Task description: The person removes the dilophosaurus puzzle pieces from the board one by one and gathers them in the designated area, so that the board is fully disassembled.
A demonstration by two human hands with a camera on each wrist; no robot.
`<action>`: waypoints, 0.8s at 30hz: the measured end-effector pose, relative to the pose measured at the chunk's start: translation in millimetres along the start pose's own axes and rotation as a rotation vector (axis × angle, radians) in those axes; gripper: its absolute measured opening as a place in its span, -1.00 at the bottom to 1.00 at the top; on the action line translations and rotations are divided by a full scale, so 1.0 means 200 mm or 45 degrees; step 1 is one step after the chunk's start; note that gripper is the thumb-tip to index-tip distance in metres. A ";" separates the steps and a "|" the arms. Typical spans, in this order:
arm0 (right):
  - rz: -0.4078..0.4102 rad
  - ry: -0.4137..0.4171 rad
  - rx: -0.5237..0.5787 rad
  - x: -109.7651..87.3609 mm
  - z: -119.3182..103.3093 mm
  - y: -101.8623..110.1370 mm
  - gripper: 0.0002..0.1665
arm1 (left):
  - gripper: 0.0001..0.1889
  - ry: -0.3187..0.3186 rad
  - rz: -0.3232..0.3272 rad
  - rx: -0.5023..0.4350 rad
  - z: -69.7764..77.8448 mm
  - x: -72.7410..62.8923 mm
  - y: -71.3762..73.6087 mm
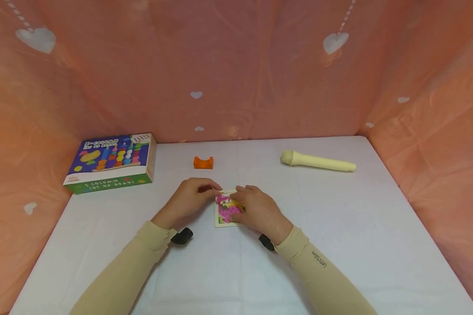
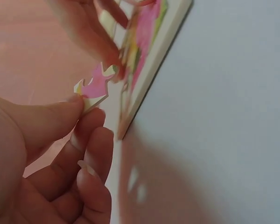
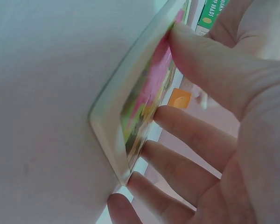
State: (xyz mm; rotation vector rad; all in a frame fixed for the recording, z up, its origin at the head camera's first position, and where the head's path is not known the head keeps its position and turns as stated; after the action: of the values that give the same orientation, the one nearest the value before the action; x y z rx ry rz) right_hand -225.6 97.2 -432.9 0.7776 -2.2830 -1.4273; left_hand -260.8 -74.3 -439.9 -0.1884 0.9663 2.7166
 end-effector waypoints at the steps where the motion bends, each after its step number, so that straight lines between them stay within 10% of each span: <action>1: -0.002 0.001 -0.001 0.00 0.00 0.00 -0.29 | -0.88 0.014 -0.004 -0.012 -0.01 -0.01 0.02; 15: -0.021 -0.026 0.070 -0.05 -0.01 -0.04 -0.24 | -0.80 0.247 0.105 0.055 -0.49 -0.28 0.46; 24: 0.016 -0.030 -0.003 -0.01 0.06 0.04 -0.24 | -0.70 0.391 0.110 0.103 -0.63 -0.34 0.63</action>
State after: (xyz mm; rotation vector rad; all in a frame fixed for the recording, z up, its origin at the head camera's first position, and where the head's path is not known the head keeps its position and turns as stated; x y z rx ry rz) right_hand -233.5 109.2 -430.2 0.7478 -2.2994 -1.4406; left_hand -225.9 -262.5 -447.0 -0.5744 1.1887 2.7718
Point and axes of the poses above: each hand's wrist, its own x-axis towards the middle knuckle, its own y-axis out of the back of the hand, z = x × y, the point moved 9 cm from there along x, towards the middle knuckle, and after that the axes turned 11 degrees about y, right-handed, at the moved point
